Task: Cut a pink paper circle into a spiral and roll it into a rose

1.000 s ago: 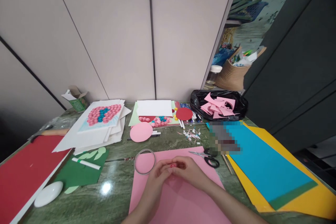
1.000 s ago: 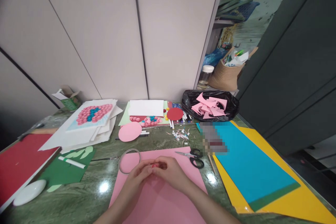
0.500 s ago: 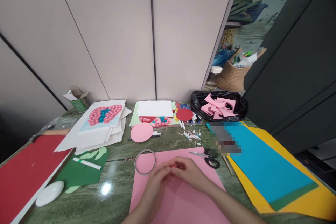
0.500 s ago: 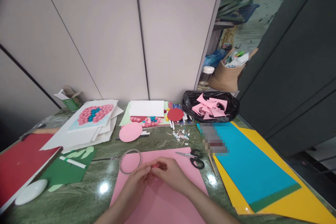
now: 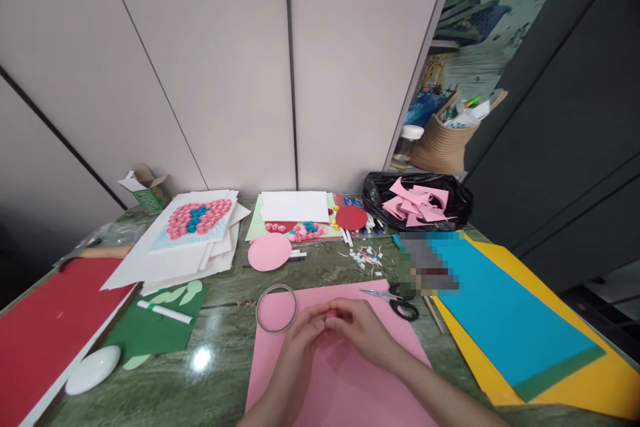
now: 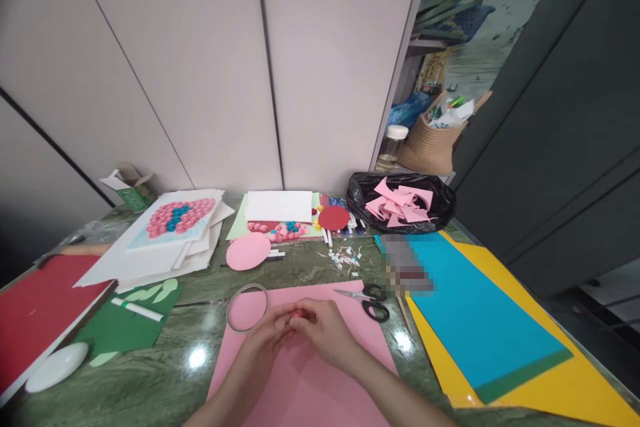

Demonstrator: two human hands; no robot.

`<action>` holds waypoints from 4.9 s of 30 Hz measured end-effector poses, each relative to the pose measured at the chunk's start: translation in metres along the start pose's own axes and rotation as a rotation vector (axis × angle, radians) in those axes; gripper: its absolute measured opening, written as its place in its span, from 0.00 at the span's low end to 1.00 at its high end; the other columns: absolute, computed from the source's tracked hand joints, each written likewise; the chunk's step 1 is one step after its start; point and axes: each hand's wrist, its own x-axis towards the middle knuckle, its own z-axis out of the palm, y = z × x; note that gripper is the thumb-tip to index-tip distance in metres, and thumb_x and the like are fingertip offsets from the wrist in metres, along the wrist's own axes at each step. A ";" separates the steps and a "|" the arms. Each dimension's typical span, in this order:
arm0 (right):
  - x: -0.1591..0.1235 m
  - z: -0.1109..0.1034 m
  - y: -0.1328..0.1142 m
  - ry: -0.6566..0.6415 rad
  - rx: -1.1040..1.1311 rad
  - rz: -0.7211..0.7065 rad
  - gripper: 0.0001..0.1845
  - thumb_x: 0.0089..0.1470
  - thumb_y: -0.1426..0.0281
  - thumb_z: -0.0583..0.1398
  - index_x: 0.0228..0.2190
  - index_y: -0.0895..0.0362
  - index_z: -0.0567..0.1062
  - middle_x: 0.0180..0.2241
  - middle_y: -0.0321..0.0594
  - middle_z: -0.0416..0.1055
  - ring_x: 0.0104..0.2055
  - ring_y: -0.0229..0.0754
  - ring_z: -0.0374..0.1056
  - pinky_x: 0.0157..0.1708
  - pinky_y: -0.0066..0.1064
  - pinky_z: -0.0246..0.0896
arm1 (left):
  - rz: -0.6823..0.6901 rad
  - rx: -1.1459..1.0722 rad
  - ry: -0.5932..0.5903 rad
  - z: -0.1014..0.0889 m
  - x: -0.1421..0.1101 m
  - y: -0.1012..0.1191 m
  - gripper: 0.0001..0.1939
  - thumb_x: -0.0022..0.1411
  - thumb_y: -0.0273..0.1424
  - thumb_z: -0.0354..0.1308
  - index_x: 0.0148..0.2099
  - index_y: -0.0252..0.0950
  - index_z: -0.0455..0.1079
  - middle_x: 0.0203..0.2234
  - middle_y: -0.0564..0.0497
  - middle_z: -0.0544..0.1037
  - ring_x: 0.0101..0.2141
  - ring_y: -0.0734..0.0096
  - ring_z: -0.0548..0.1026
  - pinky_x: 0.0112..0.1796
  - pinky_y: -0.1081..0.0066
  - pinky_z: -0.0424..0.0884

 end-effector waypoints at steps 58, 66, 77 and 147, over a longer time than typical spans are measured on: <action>0.002 0.002 0.001 -0.009 0.035 0.031 0.08 0.52 0.71 0.55 0.30 0.58 0.73 0.28 0.37 0.71 0.31 0.40 0.65 0.31 0.28 0.58 | -0.023 -0.010 0.020 -0.003 0.001 0.002 0.15 0.51 0.26 0.59 0.43 0.34 0.75 0.41 0.42 0.77 0.44 0.58 0.73 0.48 0.61 0.63; 0.003 -0.004 0.004 -0.095 0.178 0.053 0.09 0.52 0.66 0.57 0.31 0.58 0.74 0.30 0.38 0.71 0.33 0.40 0.67 0.35 0.31 0.62 | -0.072 -0.033 0.035 -0.001 0.002 0.003 0.14 0.50 0.27 0.61 0.41 0.34 0.75 0.37 0.43 0.78 0.40 0.60 0.74 0.45 0.64 0.64; 0.003 -0.005 0.005 -0.128 0.198 0.060 0.10 0.50 0.66 0.59 0.33 0.59 0.74 0.31 0.39 0.72 0.34 0.40 0.68 0.35 0.31 0.62 | -0.011 0.037 0.001 -0.002 0.004 0.002 0.15 0.50 0.25 0.59 0.43 0.34 0.74 0.36 0.45 0.78 0.38 0.63 0.73 0.40 0.68 0.63; -0.008 0.010 -0.011 0.124 0.005 -0.066 0.08 0.53 0.72 0.56 0.32 0.58 0.76 0.32 0.42 0.76 0.34 0.41 0.71 0.36 0.30 0.64 | 0.193 0.409 0.098 -0.003 0.002 -0.005 0.09 0.57 0.31 0.56 0.41 0.34 0.68 0.38 0.44 0.78 0.39 0.65 0.75 0.41 0.67 0.69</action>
